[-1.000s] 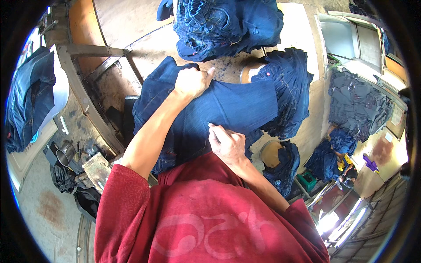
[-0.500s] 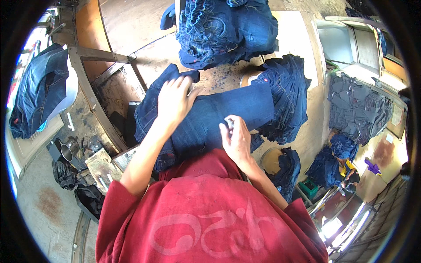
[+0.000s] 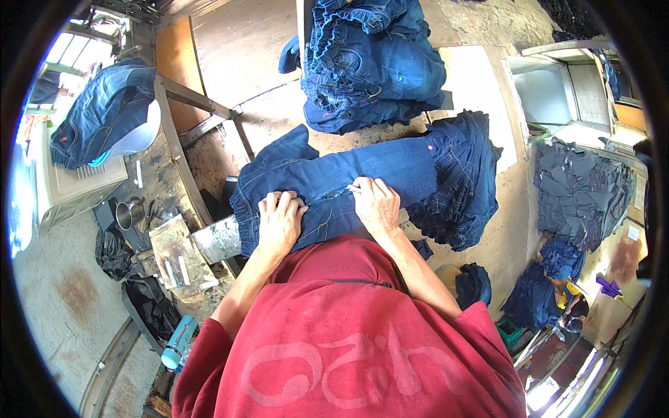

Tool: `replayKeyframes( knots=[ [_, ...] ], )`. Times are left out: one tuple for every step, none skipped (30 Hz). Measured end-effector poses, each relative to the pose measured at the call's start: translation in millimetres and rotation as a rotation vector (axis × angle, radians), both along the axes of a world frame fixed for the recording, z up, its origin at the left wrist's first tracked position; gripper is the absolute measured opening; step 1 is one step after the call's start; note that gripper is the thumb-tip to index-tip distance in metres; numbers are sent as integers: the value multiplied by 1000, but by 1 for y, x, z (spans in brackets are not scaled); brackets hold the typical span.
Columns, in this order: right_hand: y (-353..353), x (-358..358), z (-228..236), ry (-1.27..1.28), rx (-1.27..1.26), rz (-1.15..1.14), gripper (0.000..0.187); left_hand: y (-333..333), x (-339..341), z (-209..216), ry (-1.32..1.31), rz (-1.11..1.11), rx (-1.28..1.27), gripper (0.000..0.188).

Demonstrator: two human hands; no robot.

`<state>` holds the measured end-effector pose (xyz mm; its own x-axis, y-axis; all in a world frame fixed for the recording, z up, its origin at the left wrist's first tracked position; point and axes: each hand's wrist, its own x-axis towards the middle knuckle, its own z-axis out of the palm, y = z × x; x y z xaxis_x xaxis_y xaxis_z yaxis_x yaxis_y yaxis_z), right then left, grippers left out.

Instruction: The person scrapes loose threads and lint off denim jeans using a small handheld tool. They repeatedly pick up jeans from a pile, scrape the surface, and place them back down.

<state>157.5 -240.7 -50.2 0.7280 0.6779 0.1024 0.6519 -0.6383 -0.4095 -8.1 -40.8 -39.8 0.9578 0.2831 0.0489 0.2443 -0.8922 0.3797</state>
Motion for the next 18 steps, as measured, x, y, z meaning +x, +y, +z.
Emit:
replayKeyframes(
  knots=[
    [-3,0,3,58,-1,-18,16,-2,-1,5,-16,13,4,22],
    [-3,-1,6,131,-11,-40,16,-5,-2,10,-14,23,11,22],
    [-4,-3,10,167,47,-65,16,-9,-2,14,-64,40,23,21],
    [-3,-6,14,228,86,-95,16,-13,-2,19,-86,54,29,21],
    [-2,-8,18,312,101,-123,16,-18,-3,23,-117,65,32,21],
    [0,-9,22,386,180,-151,18,-21,-3,27,-103,75,36,21],
    [2,-8,24,475,241,-176,19,-23,-2,30,-106,81,43,21],
    [3,-8,27,568,302,-196,21,-25,-2,34,-127,89,54,21],
    [5,-5,27,650,289,-192,22,-25,-2,37,-119,90,52,21],
    [5,-3,27,659,223,-150,23,-26,-2,41,-96,86,62,20],
    [5,-1,26,657,160,-118,23,-26,-1,44,-89,86,71,19],
    [4,1,24,646,117,-78,23,-27,0,46,-68,82,74,18],
    [3,2,20,563,84,-70,21,-28,1,48,-55,105,85,19],
    [0,3,17,473,68,-52,20,-31,4,49,-28,127,88,20],
    [-2,3,13,384,52,-35,18,-35,7,50,2,166,85,21],
    [-5,3,9,309,27,-16,17,-39,10,49,10,227,-106,24],
    [-6,4,6,256,112,58,12,-44,16,47,18,305,-306,27],
    [-9,4,4,231,138,70,12,-49,22,45,55,377,-526,30]
  ],
)
